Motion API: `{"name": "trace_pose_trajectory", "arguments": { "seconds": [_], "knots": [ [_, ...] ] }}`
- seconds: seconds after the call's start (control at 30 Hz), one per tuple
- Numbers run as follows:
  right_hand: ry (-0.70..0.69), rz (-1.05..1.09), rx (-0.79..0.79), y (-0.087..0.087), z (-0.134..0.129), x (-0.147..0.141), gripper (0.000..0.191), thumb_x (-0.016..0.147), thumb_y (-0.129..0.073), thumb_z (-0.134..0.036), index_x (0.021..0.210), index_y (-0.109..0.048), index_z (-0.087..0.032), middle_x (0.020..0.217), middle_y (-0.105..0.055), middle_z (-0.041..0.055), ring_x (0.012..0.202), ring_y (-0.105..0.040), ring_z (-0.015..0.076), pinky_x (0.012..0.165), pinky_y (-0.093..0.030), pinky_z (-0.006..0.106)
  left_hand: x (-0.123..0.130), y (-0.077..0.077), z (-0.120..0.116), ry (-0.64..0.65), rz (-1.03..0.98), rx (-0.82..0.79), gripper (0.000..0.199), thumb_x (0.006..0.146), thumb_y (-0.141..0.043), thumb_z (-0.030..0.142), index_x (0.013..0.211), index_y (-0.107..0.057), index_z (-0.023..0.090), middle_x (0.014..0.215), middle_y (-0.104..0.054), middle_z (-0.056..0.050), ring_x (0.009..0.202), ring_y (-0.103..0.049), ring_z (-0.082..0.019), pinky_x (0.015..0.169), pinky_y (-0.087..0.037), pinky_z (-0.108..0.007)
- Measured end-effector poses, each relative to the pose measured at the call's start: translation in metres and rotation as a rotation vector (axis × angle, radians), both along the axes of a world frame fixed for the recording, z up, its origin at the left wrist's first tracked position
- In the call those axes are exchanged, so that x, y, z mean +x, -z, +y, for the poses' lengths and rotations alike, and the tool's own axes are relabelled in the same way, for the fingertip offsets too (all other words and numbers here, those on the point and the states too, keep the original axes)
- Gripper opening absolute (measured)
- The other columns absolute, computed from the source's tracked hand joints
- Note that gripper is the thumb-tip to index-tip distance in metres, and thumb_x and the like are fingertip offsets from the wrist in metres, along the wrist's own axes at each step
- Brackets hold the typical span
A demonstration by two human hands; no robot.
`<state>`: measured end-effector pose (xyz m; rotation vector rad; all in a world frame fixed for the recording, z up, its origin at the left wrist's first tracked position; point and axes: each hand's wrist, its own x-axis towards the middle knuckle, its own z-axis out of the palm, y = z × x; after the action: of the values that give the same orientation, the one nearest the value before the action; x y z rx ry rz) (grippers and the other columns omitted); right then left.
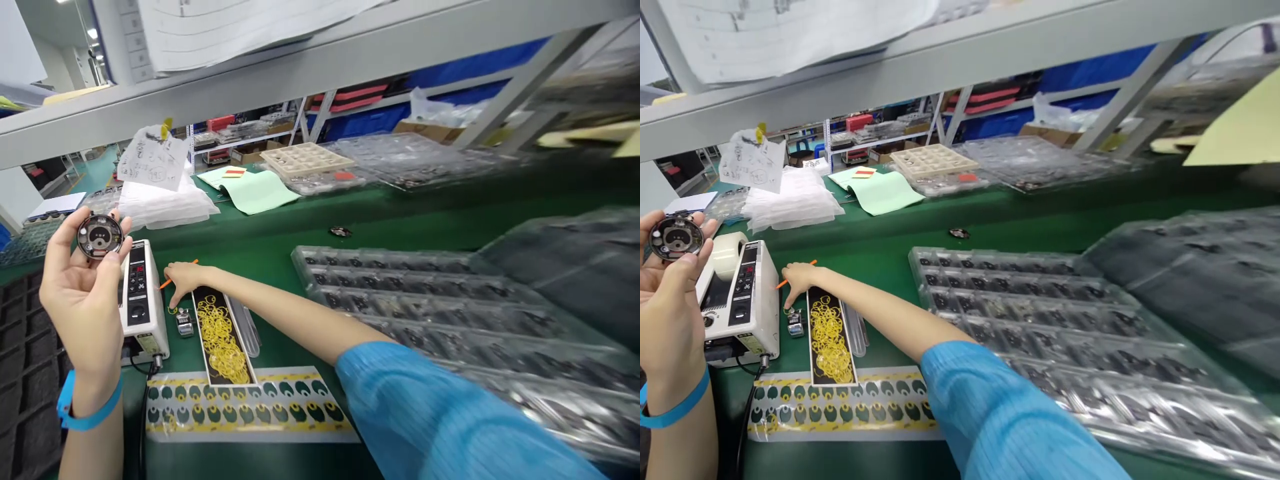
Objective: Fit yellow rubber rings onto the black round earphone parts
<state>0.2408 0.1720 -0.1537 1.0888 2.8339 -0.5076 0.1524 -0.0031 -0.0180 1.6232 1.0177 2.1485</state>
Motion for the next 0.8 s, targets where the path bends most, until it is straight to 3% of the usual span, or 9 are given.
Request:
{"name": "trace_pose_trajectory", "arguments": {
  "seconds": [0.07, 0.2, 0.33, 0.47, 0.67, 0.8],
  "knots": [
    [0.004, -0.031, -0.023, 0.006, 0.001, -0.003, 0.073, 0.061, -0.085, -0.052, 0.113, -0.058, -0.008, 0.119, -0.058, 0.0166, 0.107, -0.055, 0.0302, 0.087, -0.045, 0.035, -0.004, 0.000, 0.002, 0.004, -0.014, 0.009, 0.036, 0.082, -0.061, 0.002, 0.114, -0.060, 0.019, 0.106, -0.069, -0.002, 0.107, -0.067, -0.023, 0.096, -0.059, -0.038],
    [0.012, -0.082, -0.151, 0.011, 0.014, -0.004, 0.037, 0.090, -0.063, -0.040, 0.115, -0.058, -0.014, 0.114, -0.061, 0.0085, 0.099, -0.060, 0.0219, 0.086, -0.051, 0.041, -0.010, 0.000, 0.005, 0.001, -0.009, -0.010, 0.034, 0.084, -0.060, 0.003, 0.113, -0.061, 0.022, 0.105, -0.069, -0.001, 0.108, -0.067, -0.024, 0.098, -0.057, -0.039],
    [0.020, -0.071, -0.277, 0.009, 0.035, 0.000, 0.029, 0.093, -0.060, -0.034, 0.113, -0.061, -0.013, 0.113, -0.063, 0.0068, 0.097, -0.063, 0.0213, 0.083, -0.055, 0.039, -0.013, 0.001, 0.006, 0.023, -0.015, -0.023, 0.034, 0.085, -0.059, 0.004, 0.113, -0.062, 0.023, 0.104, -0.069, 0.000, 0.107, -0.067, -0.023, 0.099, -0.056, -0.039],
    [0.072, 0.004, -0.277, -0.006, 0.042, 0.011, 0.029, 0.093, -0.061, -0.033, 0.114, -0.061, -0.014, 0.116, -0.062, 0.0074, 0.098, -0.063, 0.0214, 0.081, -0.055, 0.038, -0.015, 0.000, 0.005, 0.033, -0.044, 0.000, 0.037, 0.083, -0.061, 0.003, 0.116, -0.061, 0.019, 0.102, -0.070, -0.003, 0.105, -0.068, -0.025, 0.096, -0.057, -0.040],
    [0.102, 0.051, -0.209, -0.043, 0.012, 0.051, 0.022, 0.092, -0.061, -0.032, 0.101, -0.065, -0.013, 0.102, -0.066, 0.0049, 0.089, -0.064, 0.0175, 0.078, -0.055, 0.035, -0.015, -0.002, 0.004, 0.007, -0.047, 0.031, 0.037, 0.080, -0.063, 0.001, 0.112, -0.064, 0.019, 0.103, -0.070, -0.003, 0.103, -0.069, -0.025, 0.093, -0.059, -0.038],
    [0.165, 0.053, -0.115, -0.046, -0.021, 0.076, 0.017, 0.090, -0.064, -0.029, 0.087, -0.067, -0.013, 0.085, -0.068, 0.0028, 0.076, -0.063, 0.0153, 0.072, -0.051, 0.031, -0.006, -0.001, 0.006, 0.005, -0.031, 0.014, 0.037, 0.080, -0.063, 0.000, 0.112, -0.065, 0.018, 0.098, -0.071, -0.002, 0.099, -0.070, -0.023, 0.091, -0.060, -0.036]
  ]
}}
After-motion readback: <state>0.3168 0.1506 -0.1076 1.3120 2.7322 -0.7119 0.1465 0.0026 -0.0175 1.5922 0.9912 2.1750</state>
